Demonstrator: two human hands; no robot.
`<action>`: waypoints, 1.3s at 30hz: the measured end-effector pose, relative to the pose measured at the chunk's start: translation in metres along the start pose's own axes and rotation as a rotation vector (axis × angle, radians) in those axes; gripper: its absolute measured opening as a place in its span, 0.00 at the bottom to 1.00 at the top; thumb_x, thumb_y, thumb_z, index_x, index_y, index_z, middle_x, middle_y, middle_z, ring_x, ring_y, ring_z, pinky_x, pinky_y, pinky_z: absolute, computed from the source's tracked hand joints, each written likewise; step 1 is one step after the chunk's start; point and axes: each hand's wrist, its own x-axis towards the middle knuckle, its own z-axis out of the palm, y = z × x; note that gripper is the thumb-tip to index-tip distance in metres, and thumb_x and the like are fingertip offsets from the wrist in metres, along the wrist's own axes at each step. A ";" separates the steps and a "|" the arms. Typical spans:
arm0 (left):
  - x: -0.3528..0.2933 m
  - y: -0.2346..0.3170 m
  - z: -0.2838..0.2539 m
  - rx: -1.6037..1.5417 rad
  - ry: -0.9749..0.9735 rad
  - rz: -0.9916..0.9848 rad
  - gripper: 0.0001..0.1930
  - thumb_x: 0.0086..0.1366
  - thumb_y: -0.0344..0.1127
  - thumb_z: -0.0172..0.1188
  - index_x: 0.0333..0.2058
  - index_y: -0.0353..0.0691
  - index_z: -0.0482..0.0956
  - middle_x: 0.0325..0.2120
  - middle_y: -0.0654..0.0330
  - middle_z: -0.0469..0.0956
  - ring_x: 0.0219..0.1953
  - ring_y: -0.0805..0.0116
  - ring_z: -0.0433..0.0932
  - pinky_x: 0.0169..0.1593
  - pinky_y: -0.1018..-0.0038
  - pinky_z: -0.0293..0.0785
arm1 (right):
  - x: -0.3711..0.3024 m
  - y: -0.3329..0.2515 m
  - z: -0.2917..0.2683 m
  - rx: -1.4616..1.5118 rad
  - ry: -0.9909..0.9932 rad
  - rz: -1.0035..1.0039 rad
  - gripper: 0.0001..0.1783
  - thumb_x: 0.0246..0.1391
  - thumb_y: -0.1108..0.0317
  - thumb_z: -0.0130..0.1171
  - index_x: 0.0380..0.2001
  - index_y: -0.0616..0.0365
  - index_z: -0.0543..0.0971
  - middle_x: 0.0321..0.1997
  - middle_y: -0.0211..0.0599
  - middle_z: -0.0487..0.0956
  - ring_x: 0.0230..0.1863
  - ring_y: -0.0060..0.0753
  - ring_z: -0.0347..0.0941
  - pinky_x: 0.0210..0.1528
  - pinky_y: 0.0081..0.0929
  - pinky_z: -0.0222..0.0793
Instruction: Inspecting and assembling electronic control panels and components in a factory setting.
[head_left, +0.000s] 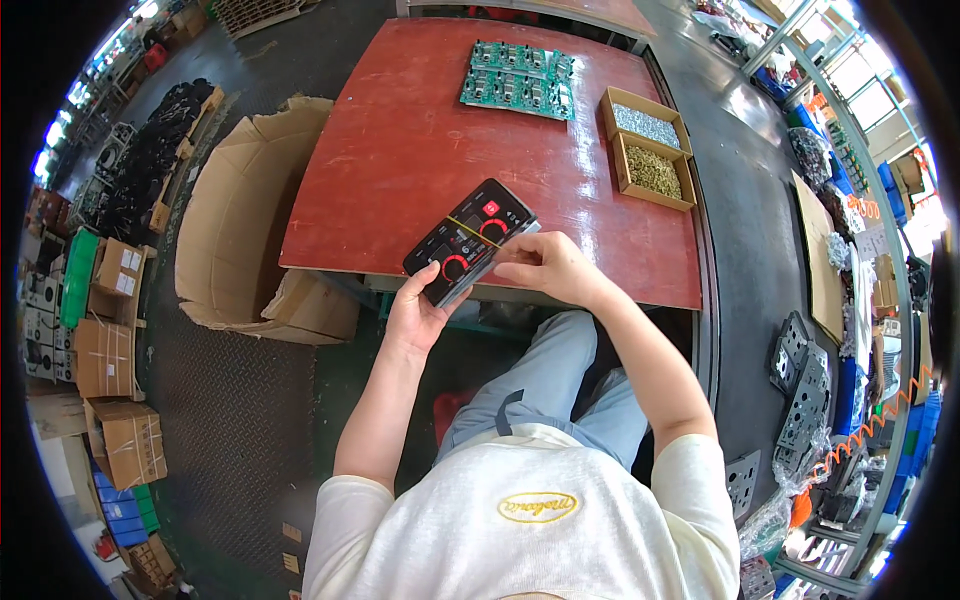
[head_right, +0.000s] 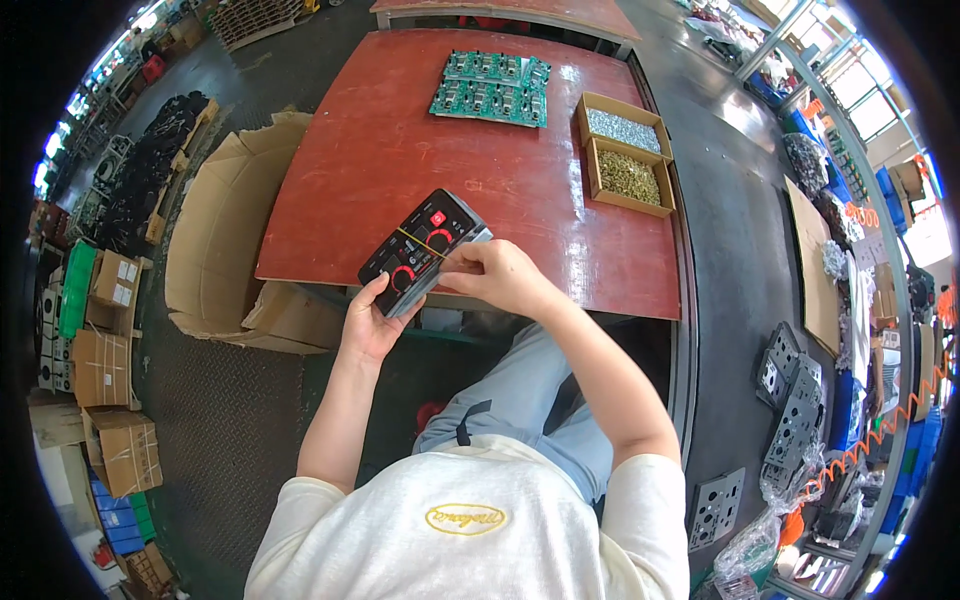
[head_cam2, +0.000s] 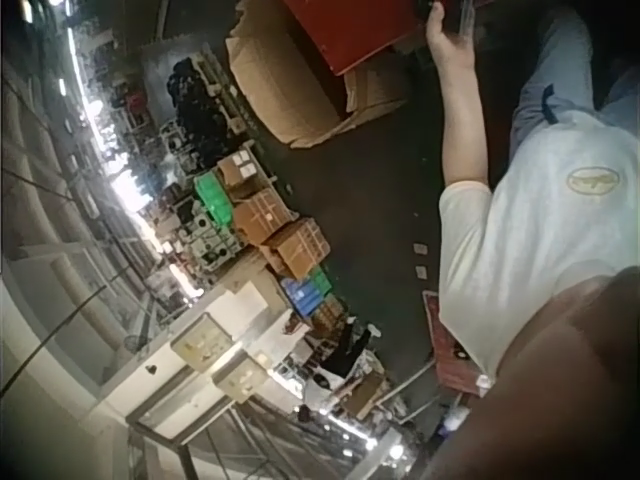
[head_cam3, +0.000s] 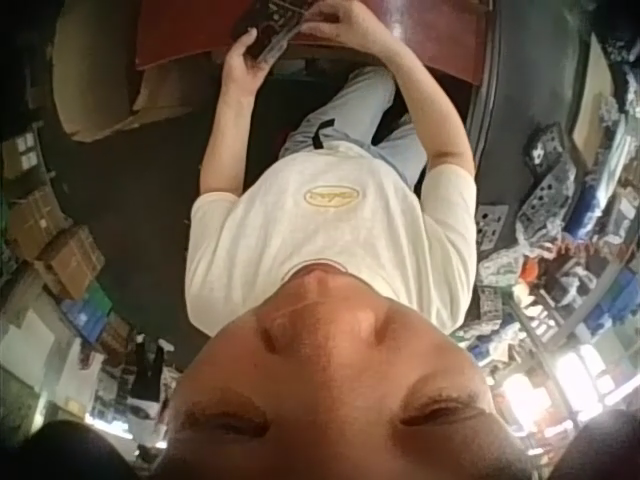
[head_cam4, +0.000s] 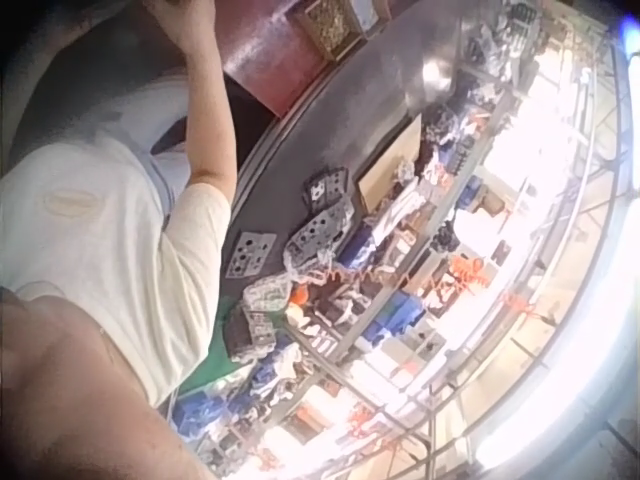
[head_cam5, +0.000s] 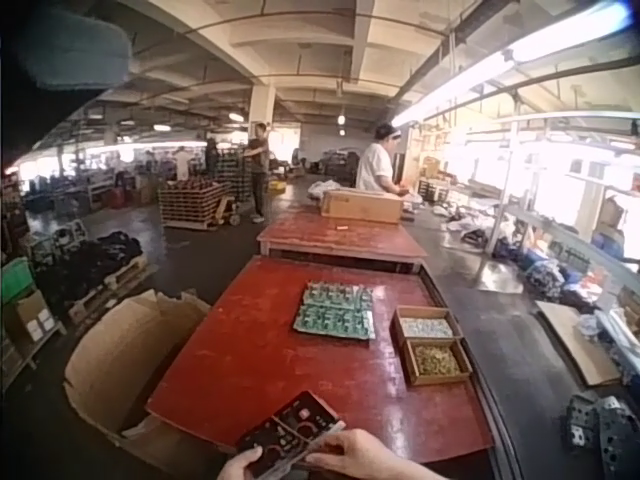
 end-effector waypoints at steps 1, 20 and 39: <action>0.000 0.003 -0.003 0.000 -0.005 0.001 0.20 0.56 0.33 0.60 0.47 0.36 0.69 0.42 0.54 0.75 0.44 0.61 0.76 0.47 0.63 0.75 | 0.003 0.000 -0.005 -0.038 -0.049 -0.033 0.08 0.49 0.71 0.59 0.26 0.67 0.77 0.20 0.27 0.73 0.27 0.12 0.68 0.29 0.16 0.65; -0.036 0.039 -0.078 -0.254 -0.199 0.108 0.26 0.55 0.36 0.60 0.51 0.35 0.67 0.48 0.49 0.72 0.48 0.52 0.74 0.49 0.57 0.74 | 0.078 0.051 0.048 0.321 -0.209 0.118 0.11 0.53 0.65 0.57 0.37 0.59 0.80 0.32 0.28 0.78 0.34 0.21 0.72 0.38 0.25 0.70; -0.050 0.035 -0.036 -0.209 -0.376 -0.011 0.28 0.52 0.38 0.61 0.51 0.32 0.67 0.46 0.45 0.73 0.47 0.48 0.74 0.50 0.55 0.72 | 0.059 0.010 0.081 0.568 -0.579 0.153 0.21 0.45 0.74 0.60 0.45 0.60 0.72 0.40 0.47 0.78 0.37 0.41 0.78 0.36 0.33 0.78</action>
